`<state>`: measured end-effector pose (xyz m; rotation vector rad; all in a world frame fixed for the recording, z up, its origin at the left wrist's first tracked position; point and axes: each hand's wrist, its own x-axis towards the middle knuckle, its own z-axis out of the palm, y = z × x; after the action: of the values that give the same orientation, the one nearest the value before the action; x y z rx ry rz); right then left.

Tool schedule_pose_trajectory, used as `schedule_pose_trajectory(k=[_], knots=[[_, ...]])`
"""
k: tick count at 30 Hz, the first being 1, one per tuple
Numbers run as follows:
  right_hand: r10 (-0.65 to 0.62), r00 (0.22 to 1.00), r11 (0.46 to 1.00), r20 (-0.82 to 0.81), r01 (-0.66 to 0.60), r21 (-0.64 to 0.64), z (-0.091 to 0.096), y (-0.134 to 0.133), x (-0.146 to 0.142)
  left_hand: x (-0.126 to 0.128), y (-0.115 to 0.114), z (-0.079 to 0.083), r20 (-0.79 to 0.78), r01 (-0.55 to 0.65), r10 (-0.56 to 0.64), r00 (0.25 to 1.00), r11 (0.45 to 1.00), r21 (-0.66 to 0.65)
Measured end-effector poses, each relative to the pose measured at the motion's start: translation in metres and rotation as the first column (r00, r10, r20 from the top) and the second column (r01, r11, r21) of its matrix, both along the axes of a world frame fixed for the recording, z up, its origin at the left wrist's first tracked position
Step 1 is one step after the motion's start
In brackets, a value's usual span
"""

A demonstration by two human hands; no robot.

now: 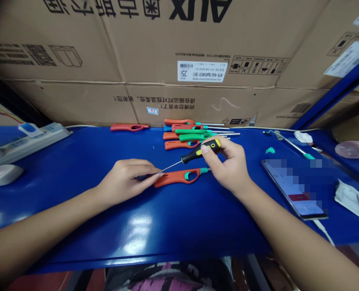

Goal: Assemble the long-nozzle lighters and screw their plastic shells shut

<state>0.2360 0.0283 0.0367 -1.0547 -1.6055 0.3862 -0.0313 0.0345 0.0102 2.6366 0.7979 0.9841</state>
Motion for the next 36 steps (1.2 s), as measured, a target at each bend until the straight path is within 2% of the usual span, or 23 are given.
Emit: schedule_pose_trajectory(k=[3,6,8,12,16,22,25,28,31,33,36], knots=[[-0.017,0.990,0.988,0.140,-0.005,0.152,0.009,-0.008,0.000,0.000,-0.002,0.002,-0.026,-0.020,0.020,0.999,1.000,0.002],[-0.009,0.970,0.981,0.242,-0.039,0.191,0.019,-0.015,-0.002,0.001,-0.004,0.004,-0.059,-0.049,0.049,0.997,0.999,-0.007],[0.048,0.972,0.988,0.231,-0.079,0.130,0.026,-0.021,-0.007,0.002,-0.006,0.005,-0.095,-0.066,0.065,0.993,0.998,-0.012],[0.216,0.975,0.976,0.057,-0.214,-0.040,0.036,-0.030,-0.021,0.004,-0.009,0.006,-0.129,-0.077,0.073,0.989,0.997,-0.023],[0.267,0.964,0.959,-0.011,-0.267,-0.100,0.041,-0.033,-0.033,0.006,-0.010,0.007,-0.104,-0.076,0.067,0.992,0.994,-0.083],[0.295,0.951,0.955,0.095,-0.295,-0.011,0.040,-0.030,-0.038,0.005,-0.011,0.009,-0.071,-0.076,0.066,0.995,0.987,-0.145],[0.364,0.925,0.931,0.106,-0.364,-0.027,0.037,-0.030,-0.037,0.006,-0.012,0.008,-0.084,-0.065,0.054,0.995,0.988,-0.139],[0.387,0.920,0.922,0.060,-0.385,-0.046,0.034,-0.029,-0.037,0.008,-0.012,0.009,-0.046,-0.030,0.024,0.999,0.990,-0.136],[0.336,0.941,0.941,-0.041,-0.337,-0.020,0.028,-0.026,-0.035,0.008,-0.012,0.012,0.017,-0.037,0.040,0.999,0.989,-0.142],[0.307,0.948,0.952,-0.086,-0.307,0.014,0.024,-0.022,-0.034,0.007,-0.010,0.015,-0.031,-0.079,0.075,0.997,0.984,-0.162],[0.279,0.952,0.960,-0.122,-0.277,0.040,0.017,-0.016,-0.032,0.005,-0.007,0.017,-0.195,-0.136,0.097,0.976,0.971,-0.196]])
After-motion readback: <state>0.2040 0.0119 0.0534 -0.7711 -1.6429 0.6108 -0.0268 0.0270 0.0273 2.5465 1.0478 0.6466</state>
